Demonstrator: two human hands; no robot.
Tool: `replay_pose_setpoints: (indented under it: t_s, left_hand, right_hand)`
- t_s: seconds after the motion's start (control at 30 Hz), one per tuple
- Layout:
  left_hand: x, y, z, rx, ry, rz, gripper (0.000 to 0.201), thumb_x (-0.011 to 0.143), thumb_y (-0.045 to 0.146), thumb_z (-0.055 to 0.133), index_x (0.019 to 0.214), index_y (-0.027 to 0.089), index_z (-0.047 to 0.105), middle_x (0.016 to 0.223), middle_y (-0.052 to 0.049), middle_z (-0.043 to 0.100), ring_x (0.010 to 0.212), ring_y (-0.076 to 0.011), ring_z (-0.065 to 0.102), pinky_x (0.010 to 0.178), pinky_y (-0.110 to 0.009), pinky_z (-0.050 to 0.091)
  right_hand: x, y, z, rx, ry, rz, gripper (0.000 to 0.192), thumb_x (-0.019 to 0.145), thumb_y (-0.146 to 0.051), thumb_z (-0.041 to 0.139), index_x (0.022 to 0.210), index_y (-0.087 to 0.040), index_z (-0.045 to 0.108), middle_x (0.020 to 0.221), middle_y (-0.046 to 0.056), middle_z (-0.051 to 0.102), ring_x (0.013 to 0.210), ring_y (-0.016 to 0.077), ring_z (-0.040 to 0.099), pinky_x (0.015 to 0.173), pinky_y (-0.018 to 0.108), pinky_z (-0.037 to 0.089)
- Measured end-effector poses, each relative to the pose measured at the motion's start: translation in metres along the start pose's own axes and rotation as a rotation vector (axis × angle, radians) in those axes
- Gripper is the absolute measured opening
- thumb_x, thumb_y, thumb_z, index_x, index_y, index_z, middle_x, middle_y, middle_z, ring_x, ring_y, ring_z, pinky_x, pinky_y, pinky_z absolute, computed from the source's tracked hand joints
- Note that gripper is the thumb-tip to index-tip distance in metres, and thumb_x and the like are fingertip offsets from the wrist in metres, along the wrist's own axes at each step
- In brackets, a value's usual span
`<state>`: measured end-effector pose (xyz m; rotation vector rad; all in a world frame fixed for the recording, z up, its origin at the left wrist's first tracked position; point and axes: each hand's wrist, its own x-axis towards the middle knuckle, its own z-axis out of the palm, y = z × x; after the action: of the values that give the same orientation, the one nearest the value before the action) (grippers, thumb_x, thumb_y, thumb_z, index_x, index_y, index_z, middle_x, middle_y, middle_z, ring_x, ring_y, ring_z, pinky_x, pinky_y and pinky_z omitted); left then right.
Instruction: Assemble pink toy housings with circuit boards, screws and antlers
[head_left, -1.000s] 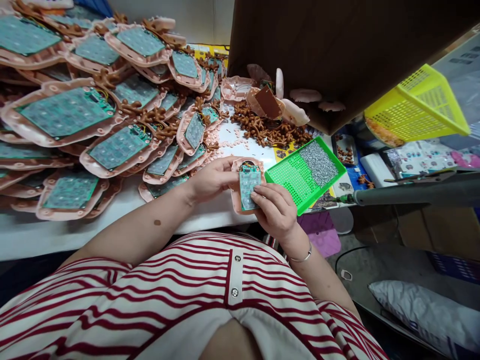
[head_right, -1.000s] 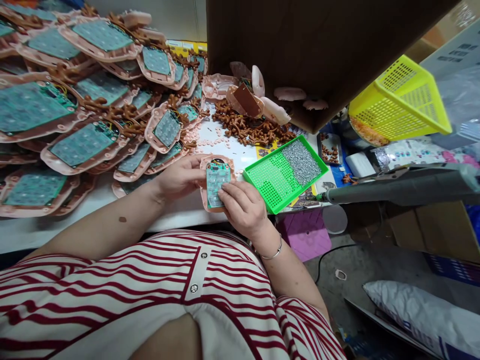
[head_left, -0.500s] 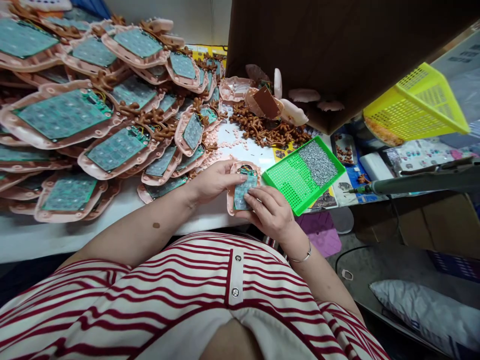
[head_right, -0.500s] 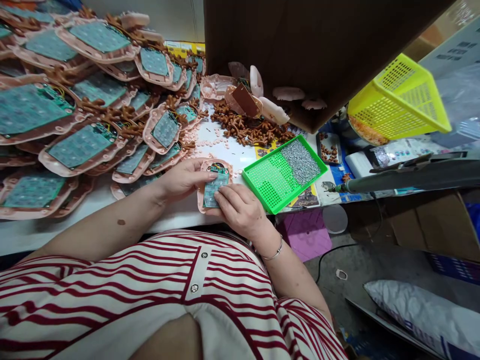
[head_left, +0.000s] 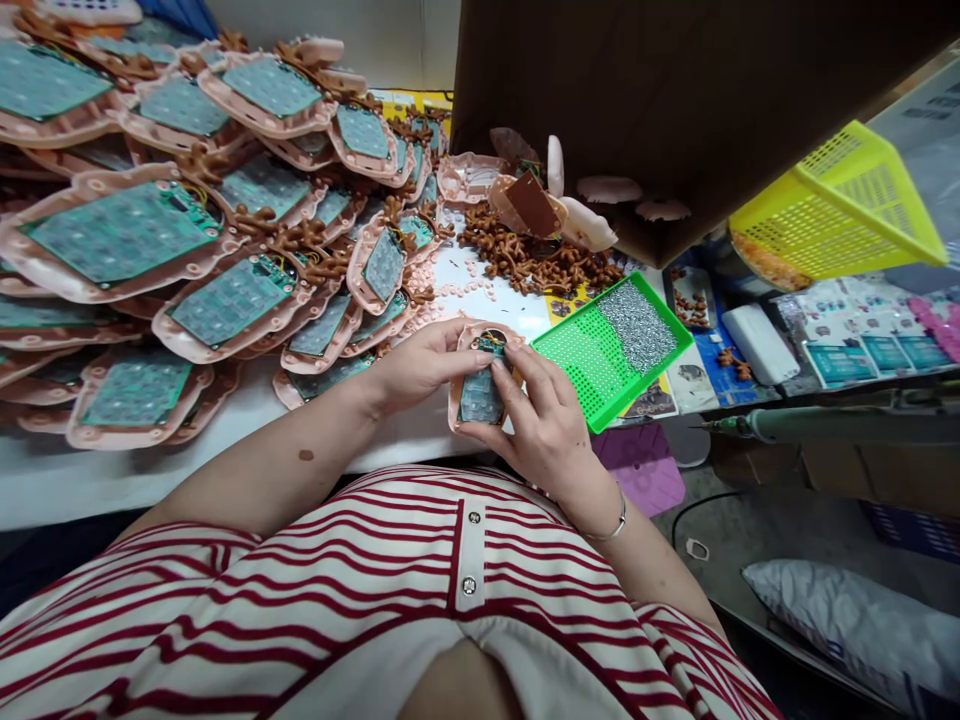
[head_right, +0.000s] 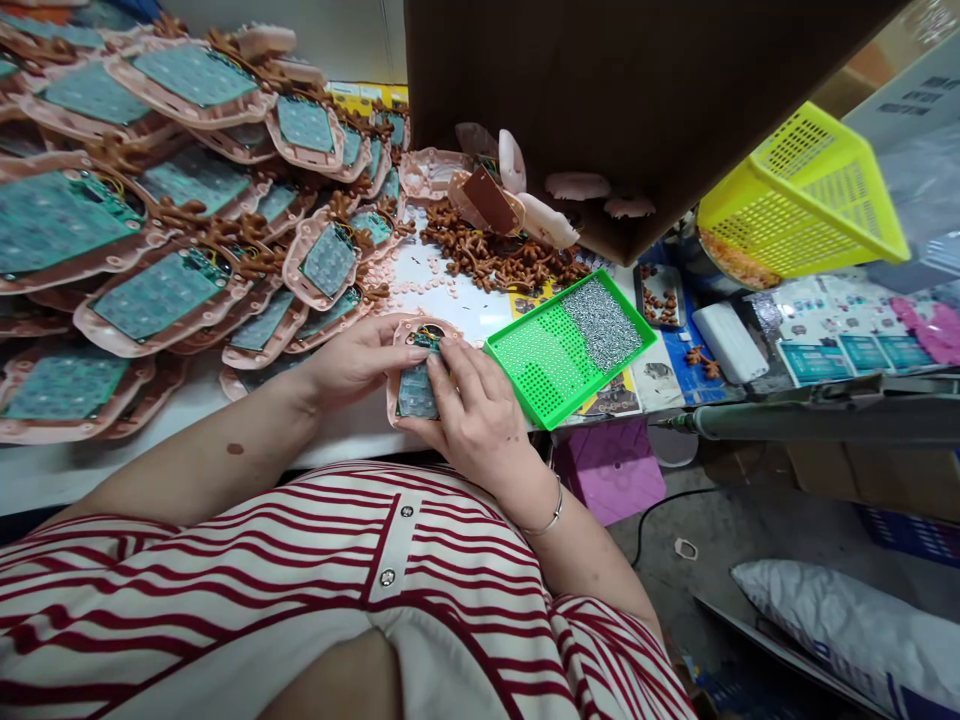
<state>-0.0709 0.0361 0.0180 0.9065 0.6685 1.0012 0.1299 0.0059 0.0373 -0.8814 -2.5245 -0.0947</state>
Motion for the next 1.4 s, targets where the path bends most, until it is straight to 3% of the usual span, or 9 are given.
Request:
replay_pose_setpoints:
  t_s: [0.3, 0.47, 0.67, 1.0, 1.13, 1.4]
  left_hand:
    - [-0.001, -0.001, -0.002, 0.057, -0.025, 0.044, 0.039, 0.079, 0.026, 0.079, 0.116, 0.016, 0.074, 0.118, -0.012, 0.073, 0.111, -0.0243, 0.066, 0.097, -0.034, 0.051]
    - [-0.002, 0.002, 0.003, 0.13, -0.007, 0.03, 0.037, 0.079, 0.026, 0.078, 0.114, 0.015, 0.073, 0.112, -0.01, 0.074, 0.102, -0.021, 0.067, 0.09, -0.032, 0.053]
    - [-0.001, 0.001, 0.009, 0.096, -0.032, 0.009, 0.037, 0.074, 0.025, 0.078, 0.11, 0.014, 0.074, 0.109, -0.009, 0.075, 0.102, -0.0216, 0.067, 0.091, -0.032, 0.053]
    - [0.003, -0.01, 0.017, -0.142, 0.038, -0.133, 0.03, 0.071, 0.023, 0.075, 0.099, 0.013, 0.076, 0.085, -0.005, 0.073, 0.074, -0.0154, 0.063, 0.071, -0.026, 0.048]
    - [0.001, -0.011, 0.022, -0.255, 0.028, -0.152, 0.035, 0.07, 0.02, 0.076, 0.105, 0.013, 0.074, 0.094, -0.007, 0.073, 0.081, -0.0168, 0.065, 0.078, -0.028, 0.049]
    - [0.002, -0.016, 0.024, -0.212, 0.076, -0.098, 0.041, 0.065, 0.015, 0.08, 0.105, 0.015, 0.071, 0.097, -0.005, 0.072, 0.086, -0.0168, 0.065, 0.081, -0.028, 0.049]
  right_hand:
    - [-0.005, -0.006, 0.0, -0.053, 0.016, 0.018, 0.072, 0.091, -0.052, 0.063, 0.149, -0.014, 0.043, 0.147, 0.019, 0.056, 0.142, 0.032, 0.049, 0.115, 0.052, 0.047]
    - [-0.005, -0.002, 0.003, -0.026, 0.079, 0.079, 0.092, 0.085, -0.058, 0.067, 0.157, -0.017, 0.027, 0.148, 0.024, 0.049, 0.143, 0.0351, 0.046, 0.111, 0.054, 0.049]
    - [-0.003, 0.002, 0.003, 0.035, -0.11, 0.104, 0.107, 0.085, -0.057, 0.068, 0.162, -0.018, 0.004, 0.157, 0.027, 0.035, 0.146, 0.041, 0.039, 0.111, 0.06, 0.046]
    - [0.0, -0.001, 0.006, 0.108, -0.115, 0.197, 0.099, 0.086, -0.052, 0.069, 0.159, -0.014, 0.015, 0.153, 0.029, 0.039, 0.144, 0.0402, 0.042, 0.11, 0.06, 0.049]
    - [0.002, -0.003, 0.006, 0.133, -0.134, 0.247, 0.097, 0.085, -0.053, 0.069, 0.159, -0.015, 0.018, 0.153, 0.028, 0.04, 0.145, 0.0399, 0.042, 0.112, 0.062, 0.047]
    - [0.006, -0.005, 0.006, 0.165, -0.163, 0.3, 0.092, 0.083, -0.053, 0.071, 0.153, -0.01, 0.03, 0.152, 0.029, 0.041, 0.145, 0.0399, 0.042, 0.113, 0.061, 0.047]
